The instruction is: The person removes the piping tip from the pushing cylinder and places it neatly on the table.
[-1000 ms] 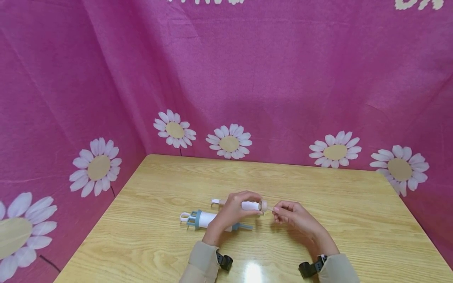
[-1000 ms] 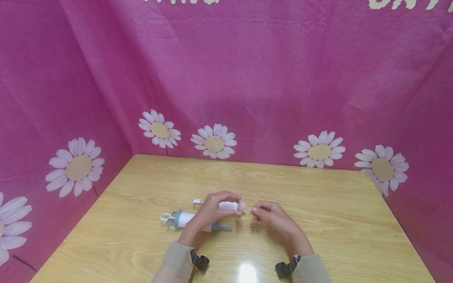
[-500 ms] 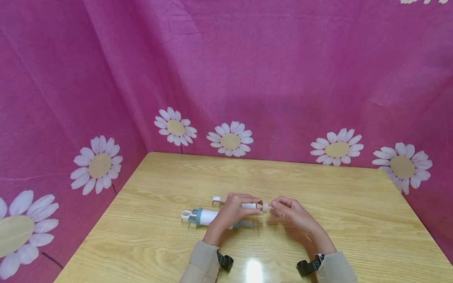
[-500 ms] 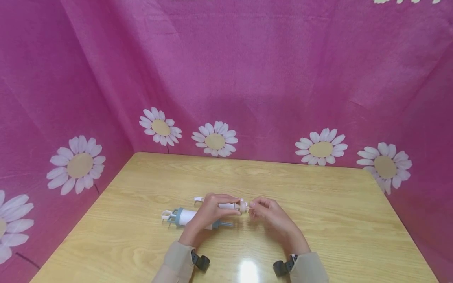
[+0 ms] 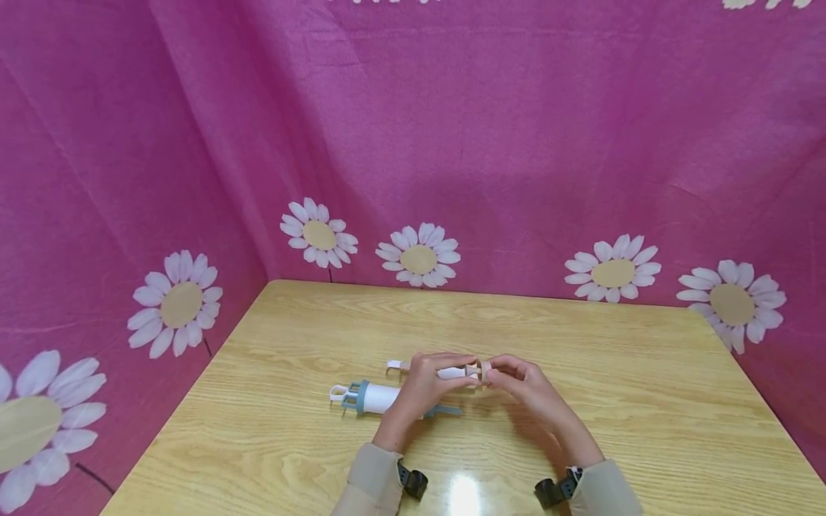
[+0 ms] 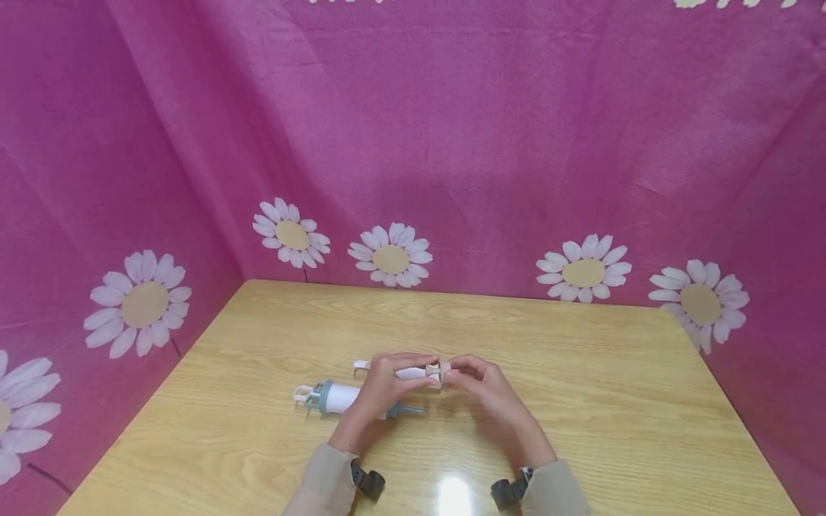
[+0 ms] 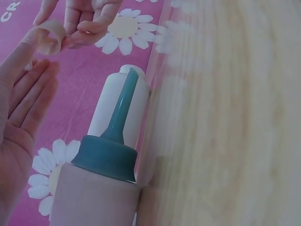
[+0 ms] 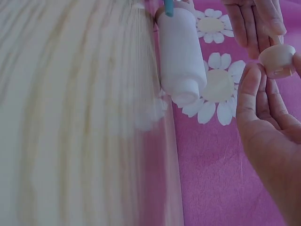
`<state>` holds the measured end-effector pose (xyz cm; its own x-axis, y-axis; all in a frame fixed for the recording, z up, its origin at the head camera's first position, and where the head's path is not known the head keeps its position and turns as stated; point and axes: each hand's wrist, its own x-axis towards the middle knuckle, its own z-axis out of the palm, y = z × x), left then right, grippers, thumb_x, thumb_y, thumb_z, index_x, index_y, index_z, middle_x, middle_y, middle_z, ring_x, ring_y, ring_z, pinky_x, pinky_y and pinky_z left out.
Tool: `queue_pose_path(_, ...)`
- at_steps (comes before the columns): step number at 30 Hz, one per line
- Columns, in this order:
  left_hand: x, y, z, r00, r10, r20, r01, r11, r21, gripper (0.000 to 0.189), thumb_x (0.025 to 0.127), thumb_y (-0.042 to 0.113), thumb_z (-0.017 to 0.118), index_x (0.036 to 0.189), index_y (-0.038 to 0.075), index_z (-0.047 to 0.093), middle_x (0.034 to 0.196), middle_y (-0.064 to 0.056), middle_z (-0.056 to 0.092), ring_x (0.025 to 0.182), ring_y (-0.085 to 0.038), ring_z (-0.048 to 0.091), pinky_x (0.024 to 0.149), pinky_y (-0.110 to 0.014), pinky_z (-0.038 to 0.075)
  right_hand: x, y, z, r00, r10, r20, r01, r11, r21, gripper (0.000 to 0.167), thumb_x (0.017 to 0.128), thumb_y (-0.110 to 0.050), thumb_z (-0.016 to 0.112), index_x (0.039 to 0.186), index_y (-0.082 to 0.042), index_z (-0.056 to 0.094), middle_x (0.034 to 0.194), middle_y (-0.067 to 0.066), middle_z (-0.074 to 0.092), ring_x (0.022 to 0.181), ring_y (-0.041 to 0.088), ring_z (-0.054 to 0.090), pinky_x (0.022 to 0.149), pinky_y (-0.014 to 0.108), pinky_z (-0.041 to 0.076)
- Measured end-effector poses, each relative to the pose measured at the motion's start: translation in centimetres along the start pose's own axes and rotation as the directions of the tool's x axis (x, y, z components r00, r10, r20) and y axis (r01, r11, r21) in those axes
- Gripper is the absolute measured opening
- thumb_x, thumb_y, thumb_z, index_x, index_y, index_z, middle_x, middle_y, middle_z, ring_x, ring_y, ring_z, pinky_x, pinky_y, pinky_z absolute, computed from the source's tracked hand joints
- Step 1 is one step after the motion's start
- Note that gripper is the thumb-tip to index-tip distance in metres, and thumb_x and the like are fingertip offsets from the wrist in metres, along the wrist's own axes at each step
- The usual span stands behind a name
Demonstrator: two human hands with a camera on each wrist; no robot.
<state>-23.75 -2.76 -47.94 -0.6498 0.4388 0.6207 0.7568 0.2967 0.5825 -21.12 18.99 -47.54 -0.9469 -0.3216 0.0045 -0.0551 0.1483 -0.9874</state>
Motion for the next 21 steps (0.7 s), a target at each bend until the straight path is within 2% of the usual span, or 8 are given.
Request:
queue_pose_path(4,-0.1,-0.1,0.0,0.998,-0.059,-0.001,0.059,0.995,-0.078,0.023,0.083,0.018,0.077,0.104,0.009,0.076,0.097,-0.006,0.077,0.086,-0.014,0.073,0.083,-0.020,0.057,-0.3,0.0,-0.4,0.999,-0.014,-0.033,0.013,1.000,-0.016,0.043,0.098,-0.022,0.060,0.126,0.009,0.054,0.108,-0.008,0.067,0.099,0.001,0.063,0.094,0.030,0.054)
queue_pose_path(7,-0.1,-0.3,0.1,0.997,-0.079,-0.008,0.078,0.991,-0.109,0.016,0.085,0.017,0.076,0.100,0.010,0.076,0.095,-0.006,0.077,0.081,-0.013,0.073,0.080,-0.020,0.058,-0.6,0.1,-0.9,0.998,-0.002,-0.060,0.001,1.000,-0.023,0.043,0.096,-0.024,0.062,0.126,0.007,0.055,0.111,-0.006,0.067,0.100,0.000,0.063,0.094,0.027,0.054)
queue_pose_path(15,0.3,-0.3,0.8,0.993,-0.118,-0.013,0.116,0.986,-0.121,0.014,0.087,0.016,0.075,0.099,0.009,0.076,0.093,-0.007,0.077,0.080,-0.016,0.072,0.079,-0.022,0.059,-1.9,0.3,-3.0,0.991,0.019,-0.135,-0.027,0.998,-0.058,0.040,0.096,-0.024,0.063,0.123,0.004,0.057,0.106,-0.011,0.066,0.096,-0.001,0.063,0.089,0.023,0.054)
queue_pose_path(21,0.6,0.0,1.6,0.990,-0.136,-0.022,0.133,0.984,-0.119,0.014,0.087,0.018,0.075,0.099,0.011,0.076,0.088,-0.006,0.076,0.079,-0.014,0.071,0.077,-0.032,0.061,-3.2,0.6,-4.6,0.983,0.035,-0.182,-0.053,0.994,-0.091,0.041,0.095,-0.026,0.065,0.123,0.003,0.057,0.104,-0.014,0.065,0.096,-0.002,0.061,0.087,0.021,0.053)
